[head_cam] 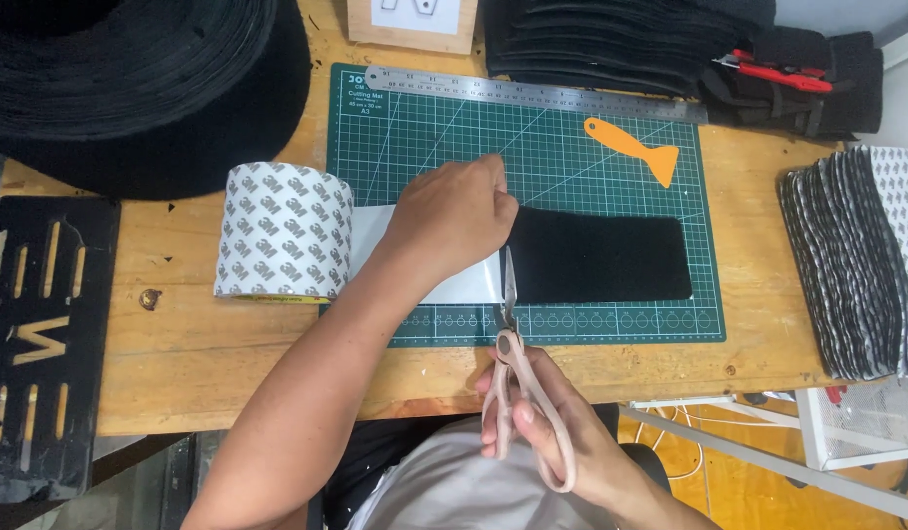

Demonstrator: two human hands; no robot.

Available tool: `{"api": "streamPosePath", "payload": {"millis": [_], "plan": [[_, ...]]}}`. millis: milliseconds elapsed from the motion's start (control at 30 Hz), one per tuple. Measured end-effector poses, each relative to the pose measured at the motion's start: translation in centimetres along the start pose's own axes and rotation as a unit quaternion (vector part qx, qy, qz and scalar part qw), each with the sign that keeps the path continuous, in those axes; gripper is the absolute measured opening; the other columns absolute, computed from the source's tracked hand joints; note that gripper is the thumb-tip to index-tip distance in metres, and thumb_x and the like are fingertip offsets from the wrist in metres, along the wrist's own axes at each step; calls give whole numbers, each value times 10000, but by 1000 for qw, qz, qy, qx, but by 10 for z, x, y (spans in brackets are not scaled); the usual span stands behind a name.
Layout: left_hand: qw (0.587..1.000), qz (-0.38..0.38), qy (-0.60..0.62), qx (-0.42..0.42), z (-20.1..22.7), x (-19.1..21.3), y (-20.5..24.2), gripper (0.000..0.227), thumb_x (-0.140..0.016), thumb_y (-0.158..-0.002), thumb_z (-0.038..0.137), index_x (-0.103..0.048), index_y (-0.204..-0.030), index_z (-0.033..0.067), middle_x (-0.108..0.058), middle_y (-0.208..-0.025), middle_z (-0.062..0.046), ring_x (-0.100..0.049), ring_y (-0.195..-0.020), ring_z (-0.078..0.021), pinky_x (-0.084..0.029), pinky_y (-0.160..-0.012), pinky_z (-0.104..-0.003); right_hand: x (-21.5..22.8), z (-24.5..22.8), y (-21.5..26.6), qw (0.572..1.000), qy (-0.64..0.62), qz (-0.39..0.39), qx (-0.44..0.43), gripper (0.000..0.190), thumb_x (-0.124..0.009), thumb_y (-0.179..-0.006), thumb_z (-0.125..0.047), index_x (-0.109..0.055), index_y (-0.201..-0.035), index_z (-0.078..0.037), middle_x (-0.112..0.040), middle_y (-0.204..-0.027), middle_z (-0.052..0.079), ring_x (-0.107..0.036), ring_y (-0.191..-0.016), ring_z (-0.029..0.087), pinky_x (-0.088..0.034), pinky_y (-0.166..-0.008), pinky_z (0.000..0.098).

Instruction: The person applies double-sided adhesive tape to a black foam sheet on a cutting mat. They use an orange plastic squeegee to smooth the tape and then trim the excess tape with scissors. Finally, they flip the foam sheet to show the adhesive side.

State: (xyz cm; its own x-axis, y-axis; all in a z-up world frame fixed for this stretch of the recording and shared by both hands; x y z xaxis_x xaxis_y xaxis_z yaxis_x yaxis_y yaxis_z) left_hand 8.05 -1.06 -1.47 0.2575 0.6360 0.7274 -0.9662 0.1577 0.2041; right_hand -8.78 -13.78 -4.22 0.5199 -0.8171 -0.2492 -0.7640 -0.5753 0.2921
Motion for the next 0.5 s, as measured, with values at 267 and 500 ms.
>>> {"api": "streamPosePath", "payload": {"millis": [267, 500], "plan": [[1000, 7, 4, -8, -1, 0, -1, 165, -467, -984, 222, -590, -925, 129, -673, -791, -44, -626, -785, -289, -482, -715, -490, -1, -3, -2, 1000, -7, -8, 16, 639, -599, -985, -452, -416, -1406, -7, -629, -1201, 134, -707, -758, 239, -636, -709, 384], [1000, 11, 1, -12, 0, 0, 0, 178, -461, -984, 224, -594, -934, 117, -684, -804, -55, -638, -780, -296, -491, -720, -491, -2, -4, -4, 999, -23, -15, 23, 643, -594, -997, -446, -403, -1427, -7, -604, -1235, 130, -698, -802, 228, -665, -729, 396]]}}
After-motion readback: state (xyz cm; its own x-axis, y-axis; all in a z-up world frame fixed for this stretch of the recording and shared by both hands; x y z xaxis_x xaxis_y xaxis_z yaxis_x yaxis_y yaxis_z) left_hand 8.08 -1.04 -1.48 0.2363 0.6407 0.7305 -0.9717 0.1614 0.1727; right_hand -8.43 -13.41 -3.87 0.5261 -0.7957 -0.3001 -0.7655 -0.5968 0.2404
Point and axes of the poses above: each hand's wrist, its own y-axis away from the middle knuckle, its own x-axis out of the back of the hand, z = x × y, the point moved 9 cm from there along -y, towards the middle knuckle
